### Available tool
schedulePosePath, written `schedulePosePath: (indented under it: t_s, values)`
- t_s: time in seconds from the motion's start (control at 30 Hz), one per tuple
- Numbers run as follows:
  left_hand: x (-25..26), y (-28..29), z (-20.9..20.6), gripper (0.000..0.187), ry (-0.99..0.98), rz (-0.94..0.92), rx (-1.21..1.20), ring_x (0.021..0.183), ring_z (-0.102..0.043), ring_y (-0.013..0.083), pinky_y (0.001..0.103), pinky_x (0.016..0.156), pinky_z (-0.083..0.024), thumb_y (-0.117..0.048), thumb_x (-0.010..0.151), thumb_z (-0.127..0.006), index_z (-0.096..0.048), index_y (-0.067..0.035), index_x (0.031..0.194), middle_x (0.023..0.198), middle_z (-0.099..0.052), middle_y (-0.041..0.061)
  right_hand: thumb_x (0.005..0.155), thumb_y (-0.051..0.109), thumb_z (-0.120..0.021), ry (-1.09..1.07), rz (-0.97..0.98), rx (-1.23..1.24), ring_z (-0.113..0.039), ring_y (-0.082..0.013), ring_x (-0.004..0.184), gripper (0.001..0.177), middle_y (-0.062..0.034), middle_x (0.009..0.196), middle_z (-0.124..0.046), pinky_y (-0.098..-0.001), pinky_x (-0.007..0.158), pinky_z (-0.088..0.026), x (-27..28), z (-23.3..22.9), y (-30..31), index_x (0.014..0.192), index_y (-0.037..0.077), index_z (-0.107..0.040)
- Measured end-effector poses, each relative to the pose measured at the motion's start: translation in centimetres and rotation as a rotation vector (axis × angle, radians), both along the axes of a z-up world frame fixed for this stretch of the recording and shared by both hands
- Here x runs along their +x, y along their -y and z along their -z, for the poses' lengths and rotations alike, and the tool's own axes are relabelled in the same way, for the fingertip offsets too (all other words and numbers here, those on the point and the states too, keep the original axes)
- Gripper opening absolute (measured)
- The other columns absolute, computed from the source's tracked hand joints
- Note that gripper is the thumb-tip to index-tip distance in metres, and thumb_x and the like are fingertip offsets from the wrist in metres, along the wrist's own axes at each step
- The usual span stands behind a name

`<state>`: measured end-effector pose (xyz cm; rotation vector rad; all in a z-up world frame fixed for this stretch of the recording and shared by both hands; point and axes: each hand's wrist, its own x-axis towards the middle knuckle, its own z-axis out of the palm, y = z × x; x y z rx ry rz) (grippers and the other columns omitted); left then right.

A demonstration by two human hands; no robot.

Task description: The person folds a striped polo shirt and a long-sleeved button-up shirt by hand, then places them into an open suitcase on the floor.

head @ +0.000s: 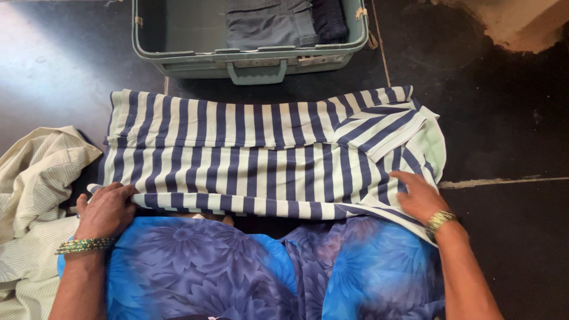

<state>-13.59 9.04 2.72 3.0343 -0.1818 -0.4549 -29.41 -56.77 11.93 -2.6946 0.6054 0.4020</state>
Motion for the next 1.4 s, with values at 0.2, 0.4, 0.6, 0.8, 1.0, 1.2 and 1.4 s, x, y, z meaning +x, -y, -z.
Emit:
schedulePosePath:
  t_s: [0.2,0.4,0.6,0.8,1.0,1.2,1.4]
  values:
    - [-0.1,-0.6,-0.9,0.041,0.010,-0.051,0.082,0.130,-0.058,0.0243,0.073,0.113,-0.023,-0.025,0.081,-0.073,-0.075,-0.032,0.122,0.123,-0.070,-0.002,0.083,0.018,-0.060,-0.467,-0.020,-0.230,-0.054,-0.0324,0.131,0.055,-0.0074,0.141,-0.053,-0.0487,0.108,-0.046,2.3,1.1,-1.9,0.134,0.037,-0.059]
    - [0.5,-1.2,-1.0,0.036,0.007,-0.111,0.138,0.126,-0.061,0.0257,0.072,0.113,-0.024,-0.026,0.087,-0.072,-0.077,-0.036,0.121,0.126,-0.070,-0.001,0.093,0.028,-0.056,-0.465,-0.034,-0.327,-0.062,-0.0319,0.125,0.030,-0.0058,0.135,-0.061,-0.0492,0.106,-0.050,2.5,1.3,-1.6,0.119,0.028,-0.071]
    - [0.6,-2.5,0.3,0.036,0.047,-0.138,0.154,0.126,-0.061,0.0267,0.071,0.113,-0.026,-0.027,0.087,-0.074,-0.076,-0.035,0.122,0.126,-0.070,-0.001,0.090,0.026,-0.062,-0.239,0.042,-0.327,-0.058,-0.0333,0.128,0.033,-0.0073,0.139,-0.056,-0.0509,0.103,-0.051,1.6,1.6,0.5,0.123,0.025,-0.069]
    - [1.2,-2.6,0.7,0.040,0.067,-0.169,0.156,0.127,-0.059,0.0275,0.068,0.112,-0.026,-0.027,0.082,-0.079,-0.078,-0.035,0.121,0.132,-0.066,0.001,0.075,0.017,-0.071,-0.370,0.021,-0.264,-0.048,-0.0321,0.136,0.062,-0.0081,0.143,-0.048,-0.0487,0.110,-0.046,1.4,1.4,0.2,0.133,0.038,-0.061]
    - [0.6,-2.3,-0.3,0.037,0.128,-0.200,0.073,0.133,-0.055,0.0293,0.060,0.109,-0.034,-0.030,0.078,-0.079,-0.079,-0.031,0.115,0.138,-0.065,0.000,0.079,0.019,-0.071,-0.413,-0.039,-0.308,-0.048,-0.0306,0.135,0.049,-0.0074,0.139,-0.051,-0.0454,0.113,-0.042,0.9,2.6,1.0,0.123,0.038,-0.071]
    - [0.8,-1.9,-0.9,0.043,0.047,-0.231,0.123,0.125,-0.060,0.0323,0.055,0.101,-0.046,-0.031,0.081,-0.078,-0.076,-0.032,0.125,0.126,-0.065,0.008,0.076,0.022,-0.072,-0.307,-0.191,0.009,-0.064,-0.0280,0.113,0.047,-0.0112,0.115,-0.066,-0.0376,0.101,-0.051,0.9,5.7,2.3,0.122,0.032,-0.072]
    - [0.4,-2.3,-0.7,0.043,0.040,-0.233,0.090,0.119,-0.063,0.0362,0.048,0.100,-0.052,-0.025,0.083,-0.075,-0.077,-0.031,0.126,0.121,-0.066,0.013,0.076,0.026,-0.074,-0.442,-0.148,0.063,-0.070,-0.0296,0.107,0.047,-0.0115,0.114,-0.074,-0.0411,0.095,-0.054,2.9,6.5,0.8,0.123,0.025,-0.064]
